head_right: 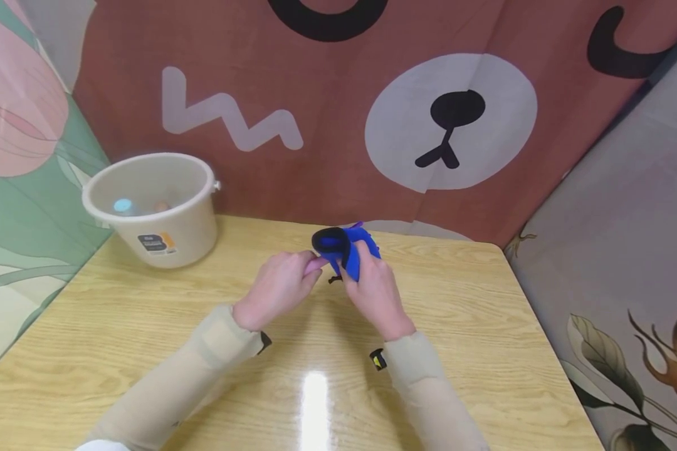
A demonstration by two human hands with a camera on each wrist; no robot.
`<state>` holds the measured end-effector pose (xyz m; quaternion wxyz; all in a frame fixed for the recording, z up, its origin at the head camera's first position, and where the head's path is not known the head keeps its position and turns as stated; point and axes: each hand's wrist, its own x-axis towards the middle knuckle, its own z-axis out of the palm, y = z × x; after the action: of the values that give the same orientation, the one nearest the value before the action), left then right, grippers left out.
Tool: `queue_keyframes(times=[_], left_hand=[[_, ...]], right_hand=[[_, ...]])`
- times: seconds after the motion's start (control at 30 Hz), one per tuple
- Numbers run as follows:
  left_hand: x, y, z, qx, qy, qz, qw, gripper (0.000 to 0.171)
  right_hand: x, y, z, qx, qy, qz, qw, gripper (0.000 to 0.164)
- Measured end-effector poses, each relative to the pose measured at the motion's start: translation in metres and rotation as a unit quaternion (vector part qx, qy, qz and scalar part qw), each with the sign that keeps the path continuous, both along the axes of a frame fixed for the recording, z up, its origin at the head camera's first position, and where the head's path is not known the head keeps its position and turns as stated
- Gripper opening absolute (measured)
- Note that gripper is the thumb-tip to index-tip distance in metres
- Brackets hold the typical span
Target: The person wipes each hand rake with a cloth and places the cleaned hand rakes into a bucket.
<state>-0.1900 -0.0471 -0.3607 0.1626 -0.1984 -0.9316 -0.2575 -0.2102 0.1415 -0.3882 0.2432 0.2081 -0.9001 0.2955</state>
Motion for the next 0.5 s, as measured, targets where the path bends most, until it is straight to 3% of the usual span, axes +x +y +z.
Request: queue_keyframes(times=[0.27,0.5], left_hand=[[0.005,0.000,0.001,0.016,0.029,-0.015,0.9993,0.046],[0.006,0.002,0.000,0.007,0.031,-0.023,0.9992,0.041]], right_hand=[[-0.009,0.003,-0.004,-0.022,-0.001,-0.028,0.999,0.034],[-0.012,0.007,-0.007,-0.031,-0.020,-0.043,0.998,0.037]])
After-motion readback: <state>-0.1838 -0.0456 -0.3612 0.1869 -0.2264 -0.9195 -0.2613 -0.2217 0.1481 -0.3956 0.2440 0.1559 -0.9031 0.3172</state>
